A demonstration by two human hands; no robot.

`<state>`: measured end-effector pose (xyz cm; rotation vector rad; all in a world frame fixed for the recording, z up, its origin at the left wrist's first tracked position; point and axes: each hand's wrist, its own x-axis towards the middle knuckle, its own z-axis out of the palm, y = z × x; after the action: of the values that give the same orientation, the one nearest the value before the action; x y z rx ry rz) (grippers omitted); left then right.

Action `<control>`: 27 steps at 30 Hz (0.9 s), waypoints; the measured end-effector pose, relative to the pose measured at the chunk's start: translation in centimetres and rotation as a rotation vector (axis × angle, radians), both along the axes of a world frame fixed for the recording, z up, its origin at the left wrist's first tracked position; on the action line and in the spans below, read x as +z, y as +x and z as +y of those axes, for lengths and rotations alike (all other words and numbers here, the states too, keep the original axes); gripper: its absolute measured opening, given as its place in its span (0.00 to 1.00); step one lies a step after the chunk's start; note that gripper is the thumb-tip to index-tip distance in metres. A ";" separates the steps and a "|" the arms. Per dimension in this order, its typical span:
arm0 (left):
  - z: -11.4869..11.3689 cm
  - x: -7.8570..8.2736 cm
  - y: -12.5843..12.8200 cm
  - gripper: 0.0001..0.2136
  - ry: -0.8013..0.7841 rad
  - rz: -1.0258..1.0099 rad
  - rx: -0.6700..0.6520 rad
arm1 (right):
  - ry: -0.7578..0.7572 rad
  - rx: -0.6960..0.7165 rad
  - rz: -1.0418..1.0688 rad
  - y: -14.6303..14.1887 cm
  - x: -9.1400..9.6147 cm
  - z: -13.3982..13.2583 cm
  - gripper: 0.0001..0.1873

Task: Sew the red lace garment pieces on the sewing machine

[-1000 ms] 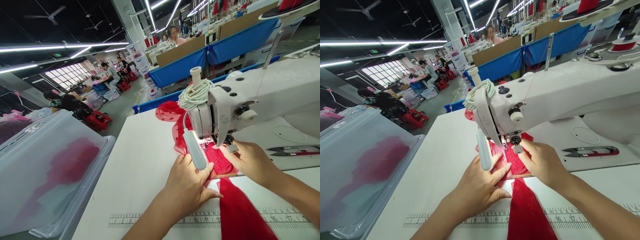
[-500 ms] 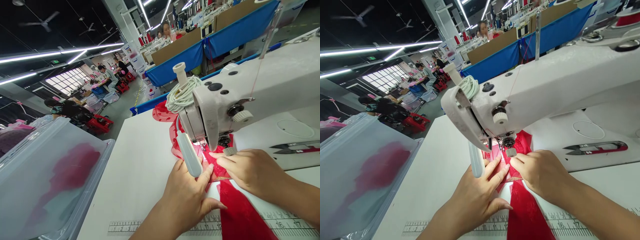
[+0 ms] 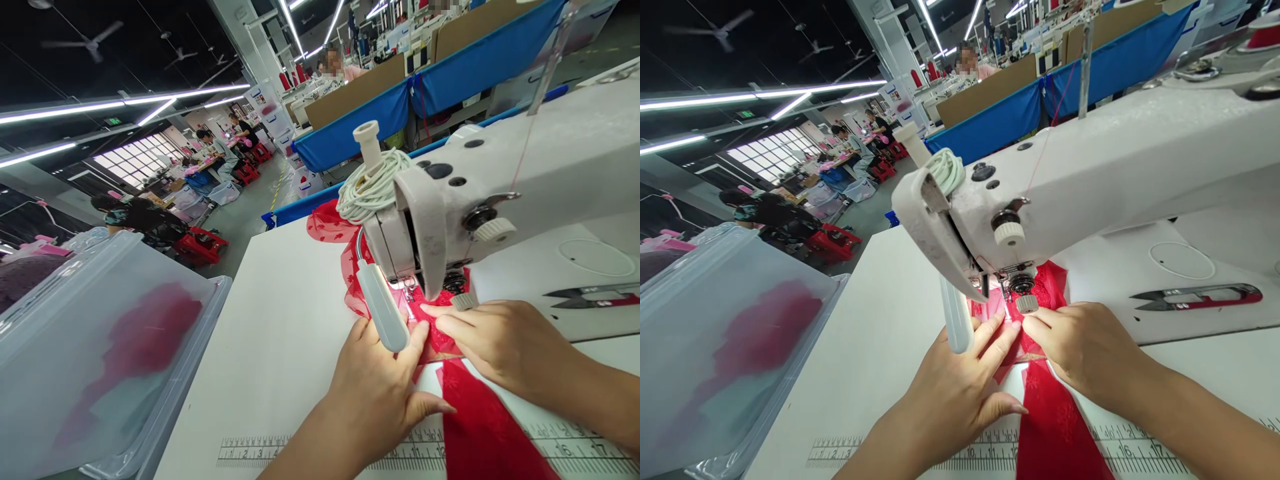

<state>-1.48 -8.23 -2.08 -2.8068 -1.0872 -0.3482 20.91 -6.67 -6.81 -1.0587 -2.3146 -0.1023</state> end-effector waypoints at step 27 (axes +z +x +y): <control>1.5 -1.2 0.5 0.16 0.126 0.036 0.042 | 0.005 -0.024 0.025 -0.1 -0.4 -0.1 0.15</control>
<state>-1.01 -6.68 -3.29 -2.6654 -1.0759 -0.3484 20.78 -6.76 -7.19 -1.0798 -2.2781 -0.1038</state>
